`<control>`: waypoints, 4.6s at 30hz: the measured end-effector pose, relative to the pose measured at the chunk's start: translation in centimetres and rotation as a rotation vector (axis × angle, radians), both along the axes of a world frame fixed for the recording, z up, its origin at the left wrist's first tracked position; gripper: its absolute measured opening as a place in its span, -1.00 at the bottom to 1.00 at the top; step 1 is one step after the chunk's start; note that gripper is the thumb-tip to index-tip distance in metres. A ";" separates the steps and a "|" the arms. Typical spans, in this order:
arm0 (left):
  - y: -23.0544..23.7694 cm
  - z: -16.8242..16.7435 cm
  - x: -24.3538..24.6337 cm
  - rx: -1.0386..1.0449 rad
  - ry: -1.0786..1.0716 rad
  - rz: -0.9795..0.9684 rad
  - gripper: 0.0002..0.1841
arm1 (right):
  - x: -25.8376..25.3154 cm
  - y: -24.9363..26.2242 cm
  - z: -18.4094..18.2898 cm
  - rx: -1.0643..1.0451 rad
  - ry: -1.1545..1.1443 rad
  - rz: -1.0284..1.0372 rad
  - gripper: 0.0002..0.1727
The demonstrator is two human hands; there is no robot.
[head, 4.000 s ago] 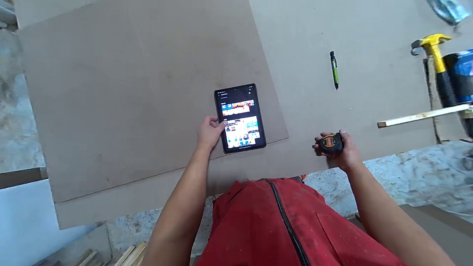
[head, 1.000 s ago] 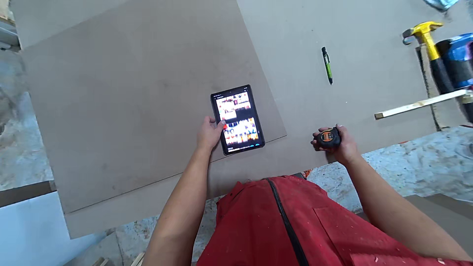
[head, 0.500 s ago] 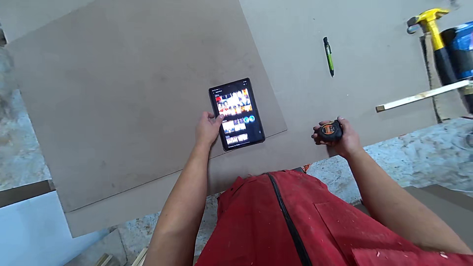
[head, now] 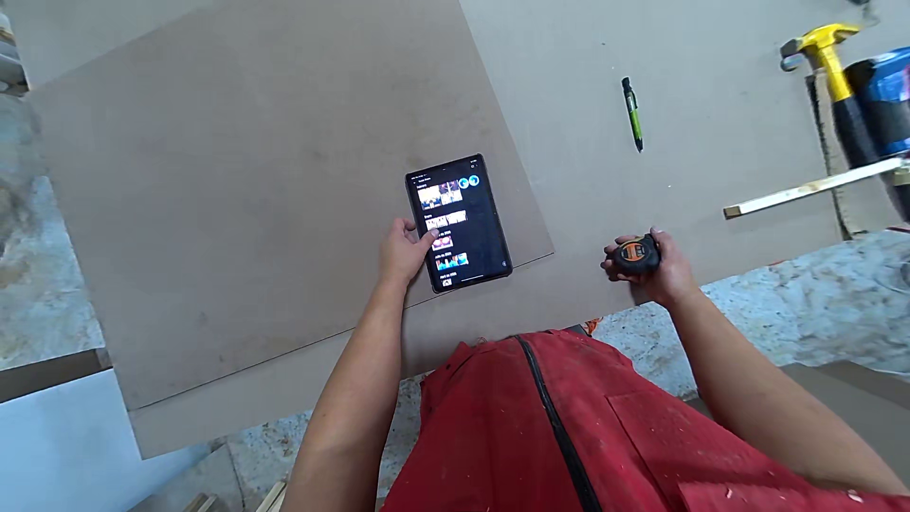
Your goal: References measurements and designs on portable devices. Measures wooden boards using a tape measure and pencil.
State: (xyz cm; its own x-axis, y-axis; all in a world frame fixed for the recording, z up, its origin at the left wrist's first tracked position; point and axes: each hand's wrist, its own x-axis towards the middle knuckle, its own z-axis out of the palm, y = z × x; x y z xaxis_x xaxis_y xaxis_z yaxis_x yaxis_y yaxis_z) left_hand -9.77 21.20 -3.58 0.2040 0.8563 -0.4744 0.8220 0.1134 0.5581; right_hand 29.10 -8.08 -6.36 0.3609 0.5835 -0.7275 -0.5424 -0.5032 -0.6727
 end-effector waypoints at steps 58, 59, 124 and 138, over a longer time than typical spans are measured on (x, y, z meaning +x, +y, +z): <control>-0.4 0.5 0.9 0.001 -0.039 0.252 -0.48 | -6.2 -5.0 3.6 0.092 0.029 0.196 -0.43; -0.6 0.4 1.0 0.001 -0.053 0.239 -0.51 | -6.3 -5.2 3.6 0.088 0.026 0.200 -0.44; -15.2 -1.4 26.9 -0.046 -0.227 0.118 -0.81 | 20.8 6.0 0.2 0.216 -0.931 1.272 -0.66; -15.1 -1.2 27.1 -0.032 -0.244 0.133 -0.84 | 21.4 7.1 0.7 0.173 -0.851 1.340 -0.67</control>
State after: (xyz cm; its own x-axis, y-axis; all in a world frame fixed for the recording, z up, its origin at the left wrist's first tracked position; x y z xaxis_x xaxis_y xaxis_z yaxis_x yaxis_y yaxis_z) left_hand 17.37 6.15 -4.80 0.2024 0.8686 -0.4524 0.6401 0.2323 0.7323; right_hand 50.54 -0.98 -5.69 -0.2093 0.8489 -0.4853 0.7551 -0.1750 -0.6318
